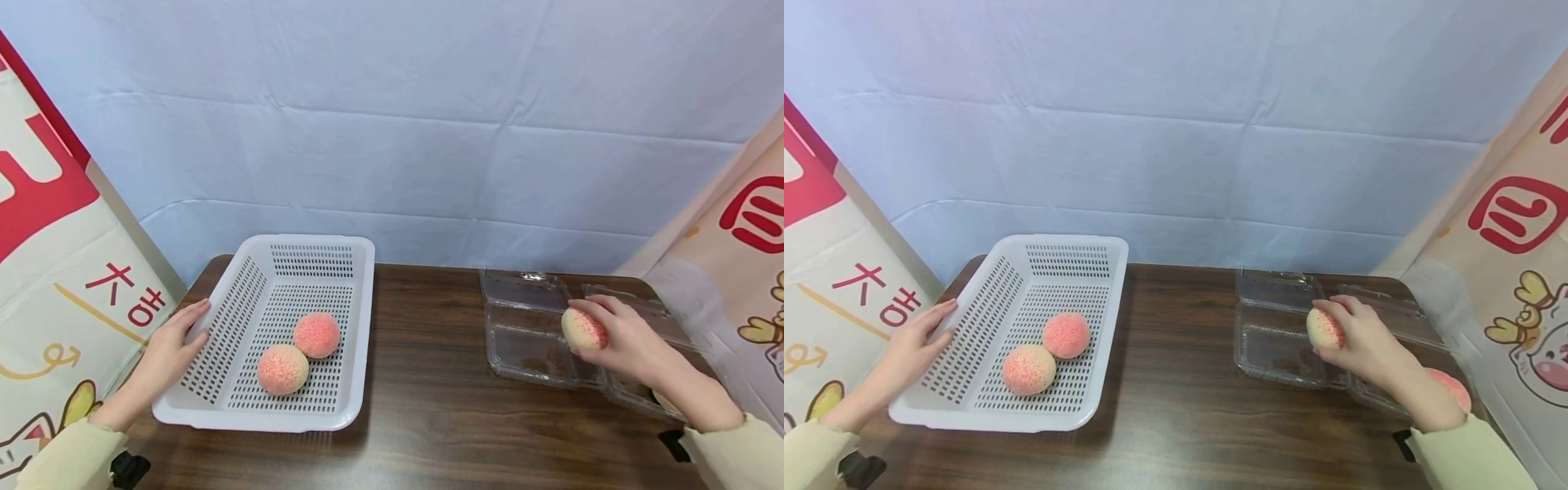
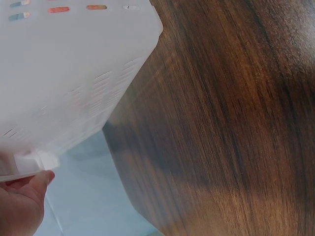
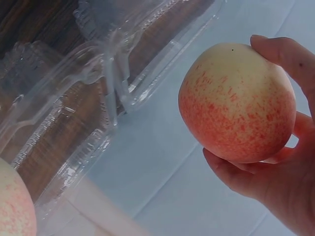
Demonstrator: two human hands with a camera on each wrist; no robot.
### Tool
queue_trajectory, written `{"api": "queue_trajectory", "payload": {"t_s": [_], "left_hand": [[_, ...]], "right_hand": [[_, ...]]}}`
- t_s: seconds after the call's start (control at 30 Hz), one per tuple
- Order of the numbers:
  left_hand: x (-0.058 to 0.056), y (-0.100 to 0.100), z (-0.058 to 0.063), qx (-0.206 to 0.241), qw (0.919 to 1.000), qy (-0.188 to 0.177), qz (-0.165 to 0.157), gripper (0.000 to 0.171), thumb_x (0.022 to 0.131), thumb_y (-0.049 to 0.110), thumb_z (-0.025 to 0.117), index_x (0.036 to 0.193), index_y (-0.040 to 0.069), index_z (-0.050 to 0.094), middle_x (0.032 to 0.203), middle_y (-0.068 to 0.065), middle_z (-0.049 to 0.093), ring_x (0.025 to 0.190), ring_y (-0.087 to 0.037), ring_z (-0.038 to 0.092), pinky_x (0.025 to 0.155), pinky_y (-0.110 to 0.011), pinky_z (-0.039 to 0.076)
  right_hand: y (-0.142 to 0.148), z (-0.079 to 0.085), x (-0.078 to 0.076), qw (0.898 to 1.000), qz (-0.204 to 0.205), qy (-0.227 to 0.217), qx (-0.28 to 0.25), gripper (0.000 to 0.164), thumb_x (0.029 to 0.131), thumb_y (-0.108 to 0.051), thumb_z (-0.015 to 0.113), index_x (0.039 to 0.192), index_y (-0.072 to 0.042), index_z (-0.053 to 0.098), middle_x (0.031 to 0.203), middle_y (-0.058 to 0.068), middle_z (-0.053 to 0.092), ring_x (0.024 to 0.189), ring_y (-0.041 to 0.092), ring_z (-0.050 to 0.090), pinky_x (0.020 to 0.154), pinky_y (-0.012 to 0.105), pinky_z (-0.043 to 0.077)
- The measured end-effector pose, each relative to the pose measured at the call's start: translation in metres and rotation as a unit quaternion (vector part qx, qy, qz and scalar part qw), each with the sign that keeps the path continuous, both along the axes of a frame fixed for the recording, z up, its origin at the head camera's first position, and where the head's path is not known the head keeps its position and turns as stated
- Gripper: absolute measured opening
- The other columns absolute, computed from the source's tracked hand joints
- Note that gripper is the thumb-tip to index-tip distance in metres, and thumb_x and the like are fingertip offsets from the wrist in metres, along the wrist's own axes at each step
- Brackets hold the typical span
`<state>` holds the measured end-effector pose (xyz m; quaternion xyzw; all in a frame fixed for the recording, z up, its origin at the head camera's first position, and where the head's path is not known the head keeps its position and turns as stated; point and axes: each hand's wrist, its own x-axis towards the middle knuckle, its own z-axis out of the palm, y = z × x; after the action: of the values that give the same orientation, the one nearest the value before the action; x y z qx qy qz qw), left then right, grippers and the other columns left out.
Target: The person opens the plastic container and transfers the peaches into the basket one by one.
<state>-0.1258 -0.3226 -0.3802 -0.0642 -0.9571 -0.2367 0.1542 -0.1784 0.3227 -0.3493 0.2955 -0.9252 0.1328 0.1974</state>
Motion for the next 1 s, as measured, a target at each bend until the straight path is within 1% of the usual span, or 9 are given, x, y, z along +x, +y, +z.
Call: {"api": "queue_trajectory", "payload": {"t_s": [0.27, 0.47, 0.7, 0.73, 0.8, 0.87, 1.0], "left_hand": [[0.000, 0.000, -0.001, 0.000, 1.0000, 0.000, 0.002, 0.047, 0.088, 0.007, 0.053, 0.132, -0.004, 0.042, 0.134, -0.023, 0.042, 0.110, -0.039, 0.047, 0.080, -0.043, 0.036], [0.001, -0.001, -0.002, 0.001, 1.0000, 0.001, 0.003, 0.047, 0.088, 0.008, 0.054, 0.132, -0.004, 0.043, 0.134, -0.023, 0.042, 0.110, -0.039, 0.047, 0.082, -0.037, 0.035], [0.000, -0.001, -0.002, 0.004, 1.0000, 0.007, 0.001, 0.046, 0.087, 0.007, 0.054, 0.131, -0.005, 0.044, 0.133, -0.023, 0.043, 0.111, -0.040, 0.046, 0.087, -0.022, 0.032], [0.000, -0.001, -0.002, 0.004, 1.0000, 0.007, 0.001, 0.046, 0.087, 0.007, 0.054, 0.131, -0.005, 0.044, 0.133, -0.024, 0.043, 0.112, -0.041, 0.046, 0.088, -0.021, 0.032], [0.000, 0.000, -0.002, 0.003, 1.0000, 0.008, 0.001, 0.046, 0.087, 0.007, 0.054, 0.130, -0.006, 0.044, 0.133, -0.024, 0.043, 0.112, -0.042, 0.046, 0.089, -0.025, 0.033], [0.000, 0.000, -0.002, 0.004, 1.0000, 0.007, 0.001, 0.046, 0.087, 0.007, 0.054, 0.130, -0.006, 0.044, 0.133, -0.024, 0.043, 0.112, -0.042, 0.045, 0.090, -0.024, 0.033], [-0.001, 0.000, -0.002, 0.006, 0.9999, 0.010, -0.001, 0.046, 0.087, 0.007, 0.054, 0.131, -0.005, 0.044, 0.133, -0.023, 0.043, 0.111, -0.041, 0.046, 0.086, -0.018, 0.031]], "right_hand": [[-0.009, 0.006, 0.001, 1.000, 0.026, 0.015, -0.001, 0.071, 0.046, -0.012, 0.085, 0.110, -0.002, 0.056, 0.102, 0.020, 0.051, 0.084, 0.038, 0.053, 0.064, 0.049, 0.042], [-0.015, 0.011, 0.003, 0.999, 0.032, 0.012, 0.002, 0.072, 0.046, -0.013, 0.085, 0.111, -0.003, 0.055, 0.104, 0.019, 0.051, 0.086, 0.036, 0.052, 0.065, 0.048, 0.042], [-0.022, 0.014, 0.005, 0.999, 0.048, 0.020, 0.001, 0.075, 0.045, -0.013, 0.086, 0.112, -0.004, 0.055, 0.106, 0.019, 0.051, 0.088, 0.035, 0.052, 0.066, 0.048, 0.041], [-0.023, 0.015, 0.005, 0.998, 0.050, 0.023, 0.002, 0.075, 0.045, -0.013, 0.086, 0.113, -0.004, 0.055, 0.106, 0.018, 0.051, 0.089, 0.035, 0.052, 0.066, 0.047, 0.041], [-0.025, 0.016, 0.006, 0.998, 0.055, 0.028, 0.001, 0.075, 0.044, -0.012, 0.086, 0.113, -0.004, 0.055, 0.106, 0.018, 0.051, 0.090, 0.034, 0.052, 0.067, 0.046, 0.041], [-0.028, 0.018, 0.007, 0.998, 0.060, 0.029, -0.003, 0.075, 0.045, -0.012, 0.086, 0.113, -0.005, 0.055, 0.107, 0.018, 0.051, 0.090, 0.034, 0.052, 0.068, 0.047, 0.041], [-0.032, 0.022, 0.008, 0.997, 0.065, 0.029, -0.007, 0.074, 0.046, -0.014, 0.084, 0.114, -0.006, 0.055, 0.108, 0.017, 0.051, 0.090, 0.035, 0.051, 0.068, 0.047, 0.041]]}}
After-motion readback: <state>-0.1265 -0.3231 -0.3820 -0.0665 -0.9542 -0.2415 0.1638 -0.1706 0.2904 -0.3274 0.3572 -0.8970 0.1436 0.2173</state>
